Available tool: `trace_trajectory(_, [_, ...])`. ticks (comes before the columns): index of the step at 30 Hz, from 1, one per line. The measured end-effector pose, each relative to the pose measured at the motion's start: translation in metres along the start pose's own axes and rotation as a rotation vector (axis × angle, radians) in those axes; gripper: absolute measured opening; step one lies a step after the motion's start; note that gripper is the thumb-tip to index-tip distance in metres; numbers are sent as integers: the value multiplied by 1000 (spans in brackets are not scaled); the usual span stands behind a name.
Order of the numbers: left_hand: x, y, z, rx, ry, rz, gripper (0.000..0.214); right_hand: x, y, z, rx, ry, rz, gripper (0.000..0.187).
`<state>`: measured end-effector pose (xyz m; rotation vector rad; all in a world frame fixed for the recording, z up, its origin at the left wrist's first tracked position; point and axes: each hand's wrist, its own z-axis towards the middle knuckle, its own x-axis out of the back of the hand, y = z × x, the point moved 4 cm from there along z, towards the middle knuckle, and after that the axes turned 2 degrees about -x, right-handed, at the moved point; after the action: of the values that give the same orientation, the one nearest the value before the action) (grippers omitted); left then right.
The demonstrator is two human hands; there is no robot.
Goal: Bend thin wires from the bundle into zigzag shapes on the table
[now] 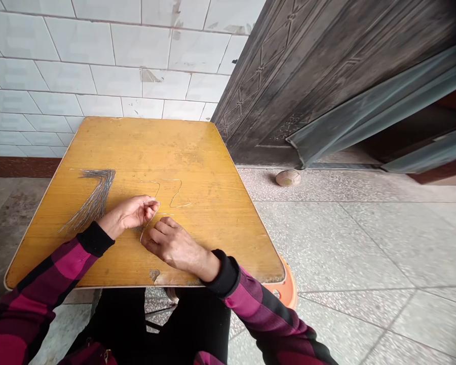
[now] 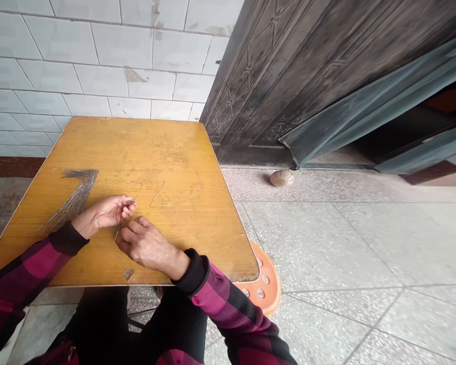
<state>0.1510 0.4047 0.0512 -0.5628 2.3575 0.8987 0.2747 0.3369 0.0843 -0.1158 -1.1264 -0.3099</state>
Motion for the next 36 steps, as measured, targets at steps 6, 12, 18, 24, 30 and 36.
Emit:
trace_trajectory(6, [5, 10, 1, 42, -91, 5, 31, 4, 7, -5, -61, 11, 26, 19])
trace_trajectory(12, [8, 20, 0, -10, -133, 108, 31, 6, 14, -14, -141, -4, 80, 20])
trace_trajectory(18, [26, 31, -6, -152, 5, 395, 30, 0, 19, -17, -154, 15, 133, 17])
trace_trajectory(24, [29, 35, -18, -234, 88, 596, 37, 0, 25, -17, -174, 46, 176, 22])
trace_trajectory(30, [16, 23, -25, -279, 31, 1078, 28, 9, 33, -21, -185, 104, 157, 22])
trace_trajectory(36, [3, -9, -30, -126, -180, 1227, 35, 24, 46, -29, -164, 79, 116, 22])
